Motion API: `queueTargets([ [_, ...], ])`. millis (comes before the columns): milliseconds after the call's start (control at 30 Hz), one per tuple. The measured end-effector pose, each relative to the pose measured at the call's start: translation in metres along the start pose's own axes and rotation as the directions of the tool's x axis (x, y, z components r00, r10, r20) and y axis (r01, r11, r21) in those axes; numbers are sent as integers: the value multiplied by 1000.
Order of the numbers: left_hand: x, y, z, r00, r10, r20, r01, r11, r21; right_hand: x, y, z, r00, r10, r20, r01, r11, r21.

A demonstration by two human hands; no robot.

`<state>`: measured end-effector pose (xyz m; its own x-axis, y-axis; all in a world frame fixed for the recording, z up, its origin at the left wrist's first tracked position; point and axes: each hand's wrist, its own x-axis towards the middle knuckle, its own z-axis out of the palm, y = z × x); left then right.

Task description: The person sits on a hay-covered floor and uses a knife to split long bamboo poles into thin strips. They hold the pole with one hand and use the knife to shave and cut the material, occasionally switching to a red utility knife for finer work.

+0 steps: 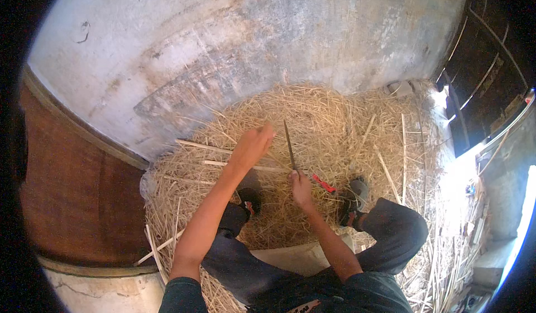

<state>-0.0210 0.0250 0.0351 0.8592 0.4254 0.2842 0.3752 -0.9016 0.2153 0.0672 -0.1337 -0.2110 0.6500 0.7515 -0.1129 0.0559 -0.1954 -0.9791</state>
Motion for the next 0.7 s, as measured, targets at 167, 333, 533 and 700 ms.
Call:
queueTargets([
  [167, 3, 10, -11, 998, 36, 49, -39, 998, 48, -19, -14, -8, 998, -20, 57, 33, 969, -247],
  [333, -2, 6, 0, 997, 79, -25, -76, 994, 83, -11, -78, -14, 996, -81, -43, 82, 996, 18],
  [533, 7, 10, 0, 1000, 24, 20, -26, 993, 119, -20, -38, 8, 951, -271, -149, 247, 955, -164],
  [700, 7, 12, 0, 1000, -18, 0, 17, 999, 52, -21, 50, 4, 981, 45, 189, 40, 904, -425],
])
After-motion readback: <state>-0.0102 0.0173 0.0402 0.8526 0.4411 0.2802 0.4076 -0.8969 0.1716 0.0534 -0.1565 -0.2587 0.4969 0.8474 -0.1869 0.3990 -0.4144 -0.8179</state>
